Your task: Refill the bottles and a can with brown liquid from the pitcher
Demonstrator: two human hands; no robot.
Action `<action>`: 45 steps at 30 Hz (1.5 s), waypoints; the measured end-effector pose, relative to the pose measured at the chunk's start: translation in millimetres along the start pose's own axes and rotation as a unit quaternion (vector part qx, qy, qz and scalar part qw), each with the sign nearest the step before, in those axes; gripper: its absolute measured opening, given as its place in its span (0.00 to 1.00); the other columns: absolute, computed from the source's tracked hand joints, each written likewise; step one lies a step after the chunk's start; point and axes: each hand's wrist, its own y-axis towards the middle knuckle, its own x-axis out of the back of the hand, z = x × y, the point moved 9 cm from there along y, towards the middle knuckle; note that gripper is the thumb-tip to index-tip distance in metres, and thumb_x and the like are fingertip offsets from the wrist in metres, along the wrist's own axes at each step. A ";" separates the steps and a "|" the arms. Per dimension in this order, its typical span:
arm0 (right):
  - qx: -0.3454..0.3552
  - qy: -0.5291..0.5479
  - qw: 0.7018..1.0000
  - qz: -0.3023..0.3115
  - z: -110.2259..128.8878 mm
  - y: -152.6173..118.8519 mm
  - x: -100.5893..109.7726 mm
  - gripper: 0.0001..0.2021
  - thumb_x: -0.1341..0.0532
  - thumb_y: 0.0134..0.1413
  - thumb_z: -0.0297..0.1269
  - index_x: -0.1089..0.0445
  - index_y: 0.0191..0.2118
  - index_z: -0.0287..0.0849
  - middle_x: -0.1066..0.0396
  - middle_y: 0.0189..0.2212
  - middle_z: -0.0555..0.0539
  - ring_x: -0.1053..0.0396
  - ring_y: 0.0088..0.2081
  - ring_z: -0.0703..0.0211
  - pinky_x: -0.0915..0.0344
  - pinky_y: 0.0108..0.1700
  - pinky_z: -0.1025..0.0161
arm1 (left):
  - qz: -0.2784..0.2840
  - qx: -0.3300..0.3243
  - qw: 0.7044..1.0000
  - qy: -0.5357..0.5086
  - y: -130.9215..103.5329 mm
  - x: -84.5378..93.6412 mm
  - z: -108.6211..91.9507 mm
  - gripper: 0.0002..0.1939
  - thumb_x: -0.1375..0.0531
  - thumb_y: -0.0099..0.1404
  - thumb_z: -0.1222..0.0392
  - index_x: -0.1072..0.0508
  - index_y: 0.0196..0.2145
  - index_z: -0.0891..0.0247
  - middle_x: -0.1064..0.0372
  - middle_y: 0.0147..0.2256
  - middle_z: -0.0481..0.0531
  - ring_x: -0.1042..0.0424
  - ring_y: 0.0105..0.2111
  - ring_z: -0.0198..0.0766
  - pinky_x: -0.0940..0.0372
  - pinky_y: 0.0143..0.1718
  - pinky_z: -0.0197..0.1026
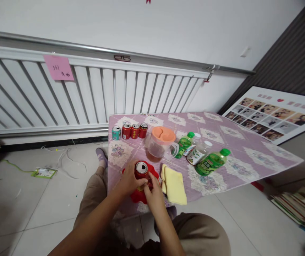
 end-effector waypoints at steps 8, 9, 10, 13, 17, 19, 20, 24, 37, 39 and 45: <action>-0.042 0.031 0.994 -0.091 -13.7 29.0 57.6 0.28 0.38 0.56 0.53 0.26 0.57 0.42 0.24 0.56 0.35 0.26 0.56 0.42 0.31 0.61 0.44 | 0.004 0.021 1.000 -0.005 4.5 5.7 -3.8 0.36 0.29 0.54 0.69 0.34 0.59 0.61 0.29 0.58 0.58 0.29 0.60 0.52 0.37 0.65 0.56; -0.050 0.036 0.992 -0.110 -16.4 36.4 68.9 0.29 0.39 0.56 0.54 0.27 0.58 0.42 0.25 0.57 0.35 0.27 0.57 0.42 0.32 0.61 0.43 | 0.007 0.021 1.000 -0.008 4.0 6.7 -4.8 0.36 0.29 0.54 0.69 0.34 0.59 0.61 0.29 0.58 0.58 0.29 0.60 0.52 0.37 0.65 0.57; -0.057 0.041 0.990 -0.126 -18.6 44.4 79.7 0.30 0.38 0.56 0.55 0.29 0.59 0.41 0.25 0.57 0.34 0.27 0.57 0.41 0.33 0.61 0.43 | 0.009 0.019 1.000 -0.009 3.5 7.5 -5.6 0.36 0.29 0.54 0.69 0.33 0.59 0.60 0.28 0.58 0.58 0.29 0.59 0.53 0.37 0.65 0.57; -0.063 0.059 0.983 -0.164 -19.4 71.2 107.2 0.34 0.37 0.54 0.57 0.31 0.61 0.42 0.28 0.60 0.35 0.30 0.60 0.42 0.37 0.64 0.43 | 0.013 0.014 1.000 -0.014 2.1 7.4 -5.1 0.35 0.29 0.54 0.69 0.33 0.59 0.59 0.28 0.58 0.56 0.29 0.60 0.53 0.37 0.65 0.58; -0.069 0.090 0.978 -0.176 -13.3 109.3 124.2 0.36 0.36 0.50 0.60 0.31 0.60 0.44 0.27 0.59 0.38 0.30 0.59 0.43 0.33 0.59 0.48 | 0.013 0.006 0.999 -0.031 2.2 3.4 -0.2 0.35 0.30 0.56 0.68 0.33 0.59 0.59 0.29 0.59 0.57 0.29 0.60 0.53 0.37 0.65 0.59; -0.081 0.107 0.977 -0.164 -11.3 126.2 123.2 0.33 0.35 0.49 0.62 0.27 0.55 0.46 0.24 0.56 0.41 0.28 0.56 0.44 0.30 0.52 0.52 | 0.011 -0.001 0.999 -0.034 2.4 2.2 1.3 0.34 0.31 0.57 0.68 0.33 0.60 0.59 0.29 0.58 0.58 0.29 0.59 0.52 0.37 0.65 0.59; -0.089 0.116 0.977 -0.155 -10.9 133.6 120.9 0.31 0.34 0.48 0.64 0.25 0.50 0.47 0.22 0.53 0.42 0.26 0.53 0.45 0.30 0.48 0.54 | 0.010 -0.004 0.999 -0.035 2.5 1.8 1.8 0.34 0.31 0.57 0.68 0.33 0.60 0.58 0.28 0.58 0.58 0.29 0.59 0.52 0.37 0.65 0.59; -0.119 0.156 0.973 -0.122 -12.1 154.6 107.6 0.30 0.33 0.42 0.70 0.23 0.36 0.46 0.20 0.36 0.45 0.24 0.40 0.51 0.33 0.35 0.61 | 0.005 -0.005 0.999 -0.040 1.5 1.6 2.4 0.34 0.31 0.57 0.68 0.34 0.60 0.58 0.29 0.58 0.57 0.29 0.60 0.51 0.37 0.65 0.58; -0.087 0.223 0.957 -0.164 31.5 177.5 89.4 0.28 0.29 0.33 0.67 0.35 0.26 0.47 0.35 0.18 0.58 0.38 0.22 0.64 0.43 0.25 0.65 | 0.008 0.037 0.999 -0.039 1.5 4.0 -1.9 0.34 0.30 0.55 0.70 0.33 0.58 0.60 0.27 0.57 0.59 0.28 0.58 0.52 0.36 0.63 0.57; -0.067 0.222 0.959 -0.162 49.6 179.7 95.1 0.28 0.30 0.34 0.67 0.36 0.25 0.47 0.37 0.17 0.58 0.39 0.21 0.64 0.42 0.25 0.64 | 0.006 0.032 0.999 -0.039 1.8 3.8 -1.3 0.34 0.31 0.55 0.69 0.33 0.59 0.60 0.28 0.57 0.59 0.28 0.59 0.52 0.37 0.64 0.58; -0.008 0.178 0.976 -0.125 116.0 182.9 131.0 0.28 0.30 0.39 0.67 0.39 0.20 0.48 0.40 0.15 0.57 0.40 0.20 0.64 0.39 0.24 0.62 | 0.002 0.013 0.999 -0.039 2.0 1.1 3.7 0.34 0.31 0.56 0.69 0.35 0.59 0.59 0.29 0.59 0.58 0.29 0.60 0.51 0.38 0.65 0.57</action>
